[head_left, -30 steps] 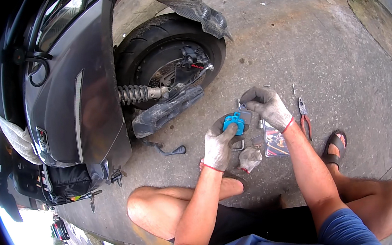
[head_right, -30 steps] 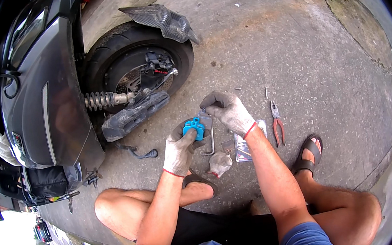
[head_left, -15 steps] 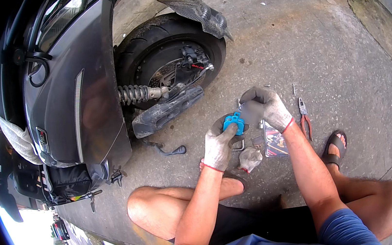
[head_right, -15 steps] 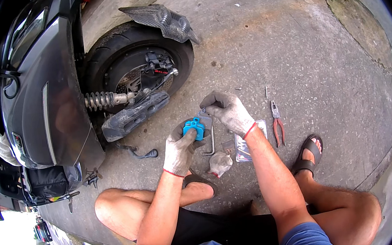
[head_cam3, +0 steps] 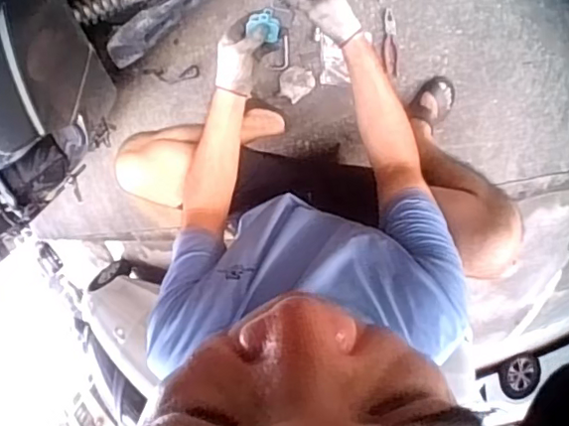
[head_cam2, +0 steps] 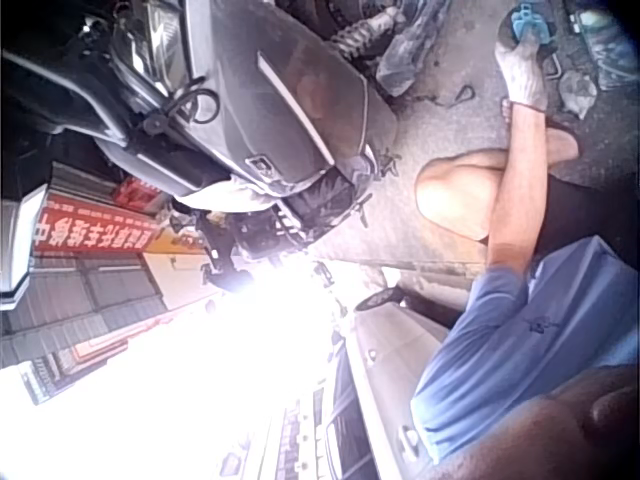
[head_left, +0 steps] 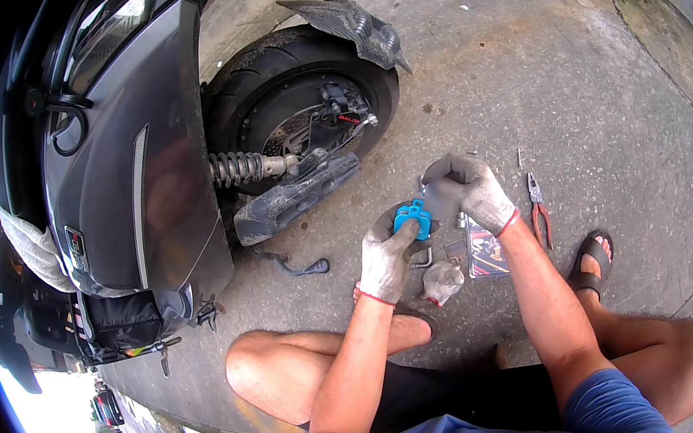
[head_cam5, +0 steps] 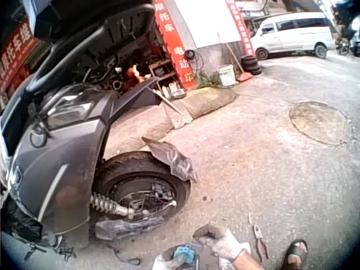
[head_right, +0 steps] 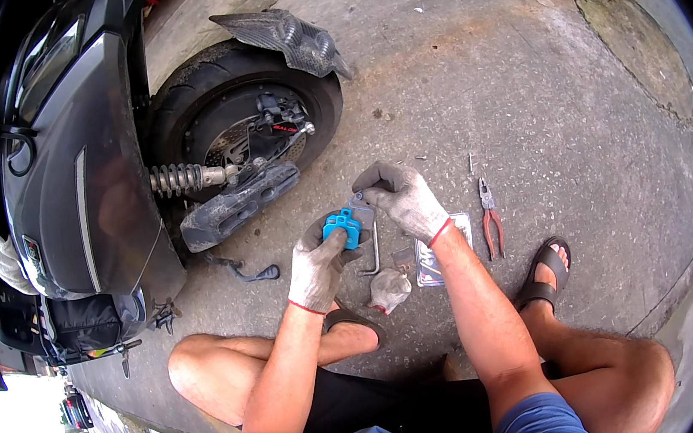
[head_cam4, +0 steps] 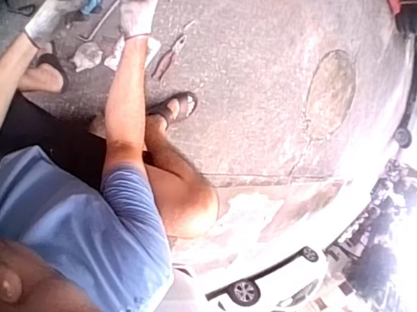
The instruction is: The person unboxes a new set of brake pads, then positions the new pads into the rear brake caliper of a motorcycle and secures a pin through them by hand.
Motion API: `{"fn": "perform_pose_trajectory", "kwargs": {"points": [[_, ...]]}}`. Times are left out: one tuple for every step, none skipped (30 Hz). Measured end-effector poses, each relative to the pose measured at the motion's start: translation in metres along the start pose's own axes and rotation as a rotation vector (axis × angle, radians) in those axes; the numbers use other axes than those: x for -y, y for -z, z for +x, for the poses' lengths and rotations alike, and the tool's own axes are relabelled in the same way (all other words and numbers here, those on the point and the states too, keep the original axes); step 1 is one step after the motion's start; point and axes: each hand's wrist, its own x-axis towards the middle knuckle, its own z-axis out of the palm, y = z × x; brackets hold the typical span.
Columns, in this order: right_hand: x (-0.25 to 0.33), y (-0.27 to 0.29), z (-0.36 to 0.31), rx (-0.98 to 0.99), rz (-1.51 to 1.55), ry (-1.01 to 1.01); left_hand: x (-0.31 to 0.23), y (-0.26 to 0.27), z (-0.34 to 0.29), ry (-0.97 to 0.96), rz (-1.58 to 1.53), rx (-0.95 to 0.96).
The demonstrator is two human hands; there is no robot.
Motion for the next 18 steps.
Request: {"fn": "perform_pose_trajectory", "kwargs": {"points": [[0.002, -0.001, 0.000, 0.001, 0.001, 0.001, 0.000, 0.001, 0.000, -0.001, 0.001, -0.002], [0.005, -0.001, -0.001, -0.001, -0.017, 0.012, 0.001, 0.004, 0.001, -0.009, 0.007, 0.008], [0.007, -0.002, -0.001, -0.004, -0.036, 0.023, 0.001, 0.005, 0.001, -0.017, 0.014, 0.018], [0.007, -0.001, -0.001, -0.005, -0.037, 0.023, 0.001, 0.004, 0.001, -0.017, 0.013, 0.020], [0.007, -0.001, -0.001, -0.055, 0.030, 0.013, 0.001, 0.004, 0.001, -0.011, 0.009, 0.019], [0.007, 0.000, -0.001, -0.105, 0.096, 0.003, 0.001, 0.003, 0.001, -0.006, 0.005, 0.018], [0.006, 0.000, -0.001, -0.104, 0.097, 0.004, 0.001, 0.004, 0.001, -0.007, 0.005, 0.017], [0.006, 0.002, -0.001, -0.137, 0.187, -0.047, 0.002, 0.005, 0.002, -0.010, 0.002, 0.019], [0.005, 0.004, -0.001, -0.169, 0.277, -0.099, 0.002, 0.006, 0.002, -0.013, -0.002, 0.021], [0.003, 0.006, -0.001, -0.171, 0.277, -0.098, 0.001, 0.006, 0.002, -0.013, -0.002, 0.023], [0.000, 0.008, -0.001, -0.180, 0.276, -0.123, 0.001, 0.007, 0.003, -0.015, -0.009, 0.017], [-0.002, 0.010, -0.001, -0.190, 0.276, -0.148, 0.001, 0.007, 0.003, -0.018, -0.016, 0.011], [-0.004, 0.010, -0.001, -0.190, 0.276, -0.148, 0.002, 0.007, 0.003, -0.018, -0.016, 0.010], [-0.005, 0.010, -0.001, -0.183, 0.273, -0.139, 0.002, 0.008, 0.005, -0.019, -0.035, 0.004], [-0.006, 0.010, -0.002, -0.176, 0.270, -0.129, 0.003, 0.009, 0.006, -0.020, -0.055, -0.002], [-0.006, 0.009, -0.002, -0.177, 0.271, -0.130, 0.003, 0.009, 0.006, -0.019, -0.054, -0.002], [-0.006, 0.007, -0.002, -0.150, 0.272, -0.122, 0.002, 0.008, 0.006, -0.020, -0.062, 0.003], [-0.006, 0.007, -0.002, -0.124, 0.273, -0.114, 0.001, 0.008, 0.006, -0.021, -0.070, 0.009]]}}
